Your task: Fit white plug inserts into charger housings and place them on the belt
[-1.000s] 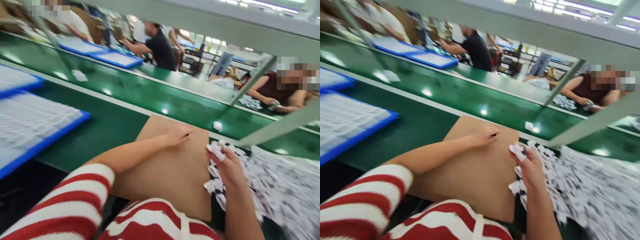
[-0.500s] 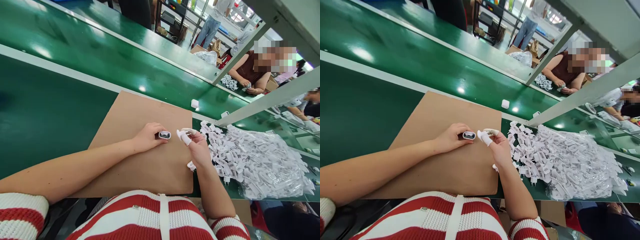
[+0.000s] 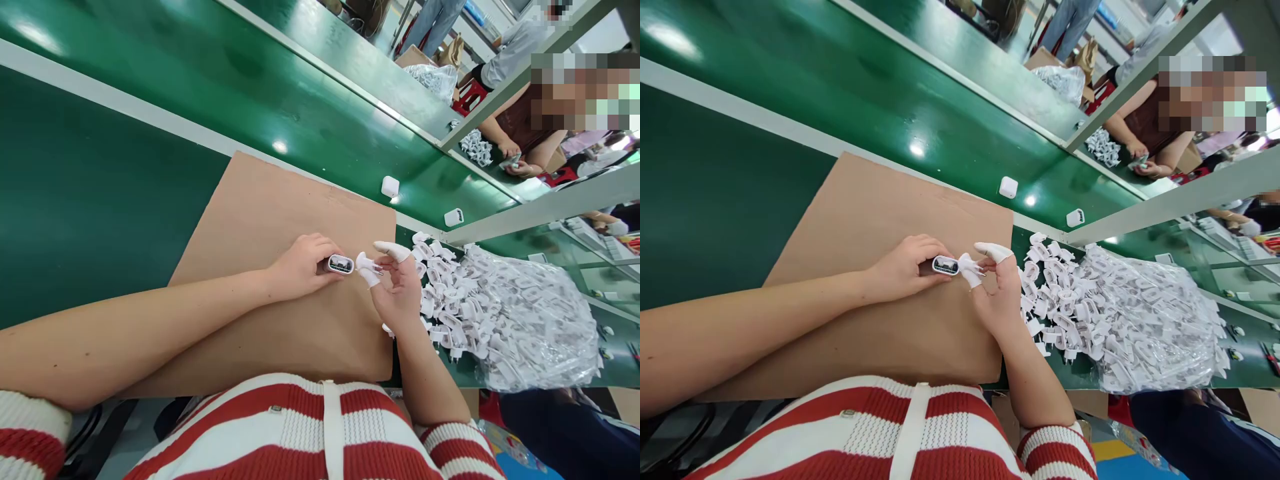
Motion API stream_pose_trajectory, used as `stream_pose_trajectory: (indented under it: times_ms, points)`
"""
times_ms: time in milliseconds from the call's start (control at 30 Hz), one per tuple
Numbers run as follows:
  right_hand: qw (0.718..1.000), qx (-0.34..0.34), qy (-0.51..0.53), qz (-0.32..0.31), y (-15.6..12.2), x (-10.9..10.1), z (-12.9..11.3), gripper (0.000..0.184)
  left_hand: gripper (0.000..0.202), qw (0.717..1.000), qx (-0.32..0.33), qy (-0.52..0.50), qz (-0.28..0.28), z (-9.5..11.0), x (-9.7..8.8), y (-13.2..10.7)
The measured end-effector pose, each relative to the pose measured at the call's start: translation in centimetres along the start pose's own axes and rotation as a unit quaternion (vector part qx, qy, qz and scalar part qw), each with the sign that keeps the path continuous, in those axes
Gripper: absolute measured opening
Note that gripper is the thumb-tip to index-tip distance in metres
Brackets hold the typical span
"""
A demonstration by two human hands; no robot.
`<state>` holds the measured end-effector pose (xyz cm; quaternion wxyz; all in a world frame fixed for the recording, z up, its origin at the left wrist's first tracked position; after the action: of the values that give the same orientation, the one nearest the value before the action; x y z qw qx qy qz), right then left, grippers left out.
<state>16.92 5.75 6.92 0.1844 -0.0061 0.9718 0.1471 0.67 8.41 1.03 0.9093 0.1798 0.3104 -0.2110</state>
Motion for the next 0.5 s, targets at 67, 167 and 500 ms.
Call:
stream_pose_trajectory:
  times_ms: [67,167,500]
  points:
    - [0.997,-0.038,-0.064,-0.018,0.0,0.6,-0.9,0.028,0.029,1.000,0.005,-0.001,0.006,0.1,-0.1,0.0]
    - [0.981,-0.117,-0.142,-0.069,0.0,2.3,-2.3,0.023,0.029,1.000,0.007,-0.006,0.012,0.0,-0.2,-0.1]
    - [0.962,-0.169,-0.193,-0.089,-0.3,4.1,-3.1,0.025,0.021,1.000,0.001,-0.019,0.009,-0.4,-0.1,-0.1]
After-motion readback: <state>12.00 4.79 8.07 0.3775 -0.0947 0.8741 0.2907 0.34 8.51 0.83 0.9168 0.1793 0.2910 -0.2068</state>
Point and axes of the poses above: each hand's wrist, its own y-axis towards the middle knuckle, its own x-axis out of the palm, z = x × y, the point moved 10 cm from there along y, towards the middle knuckle, and after that the axes turned 7 degrees about y, right-handed, at the moved point
